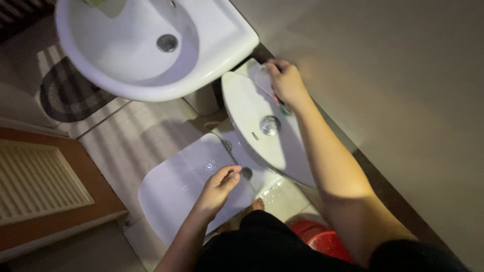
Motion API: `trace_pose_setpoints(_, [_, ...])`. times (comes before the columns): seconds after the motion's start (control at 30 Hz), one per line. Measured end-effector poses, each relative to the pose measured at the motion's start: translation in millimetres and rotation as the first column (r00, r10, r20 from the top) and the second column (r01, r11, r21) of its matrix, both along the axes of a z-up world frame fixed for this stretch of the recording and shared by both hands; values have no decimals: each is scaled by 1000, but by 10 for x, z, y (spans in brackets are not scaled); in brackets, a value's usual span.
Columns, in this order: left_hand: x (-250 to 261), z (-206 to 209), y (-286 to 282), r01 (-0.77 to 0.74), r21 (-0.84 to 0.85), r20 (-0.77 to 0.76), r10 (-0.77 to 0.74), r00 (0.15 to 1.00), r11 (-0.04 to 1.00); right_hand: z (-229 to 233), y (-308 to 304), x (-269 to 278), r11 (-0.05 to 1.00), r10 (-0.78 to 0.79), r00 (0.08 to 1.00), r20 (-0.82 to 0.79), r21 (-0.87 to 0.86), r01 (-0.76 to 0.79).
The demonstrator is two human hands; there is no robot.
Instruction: The person scoops water from a red bucket with a white scoop and pours it onto the closed toilet seat and tank. They then pour liquid from a blue bottle onto the seat and scrub the seat, lid, and tank with a green brush. The person continues scrubbing the exterior surfaces of the toilet.
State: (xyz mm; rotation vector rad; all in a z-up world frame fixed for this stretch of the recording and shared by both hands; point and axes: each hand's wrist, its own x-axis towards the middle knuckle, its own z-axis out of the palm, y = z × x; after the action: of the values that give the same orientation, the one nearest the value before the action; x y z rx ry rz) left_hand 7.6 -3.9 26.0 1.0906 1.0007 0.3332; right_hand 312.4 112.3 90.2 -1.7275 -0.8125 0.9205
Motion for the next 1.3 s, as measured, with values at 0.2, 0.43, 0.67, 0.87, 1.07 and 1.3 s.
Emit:
trace_pose_setpoints(0.2, [14,99,14,34,-17,-22,-34,999,999,135,556,-66,991,60,992,-109,-112,-72])
trace_pose_setpoints(0.43, [26,-94,57,35,10,18,-35,999,999,18,386,123,968,198,947,253,-200,-149])
trace_pose_setpoints(0.67, [86,-103,0,47,-15,-13,-47,999,999,-88,577,-269,995,-28,957,290,-88,56])
trace_pose_setpoints(0.87, [23,-90,-98,59,-13,-7,-59,998,998,59,146,-52,972,143,939,314,-222,-74])
trace_pose_setpoints(1.07, [-11,-91,-134,28,-40,-21,-29,999,999,20,291,-119,985,-38,930,364,-144,97])
trace_pose_setpoints(1.3, [-20,-221,-207,27,2,36,-27,999,1000,41,388,-125,974,223,948,227,-100,-205])
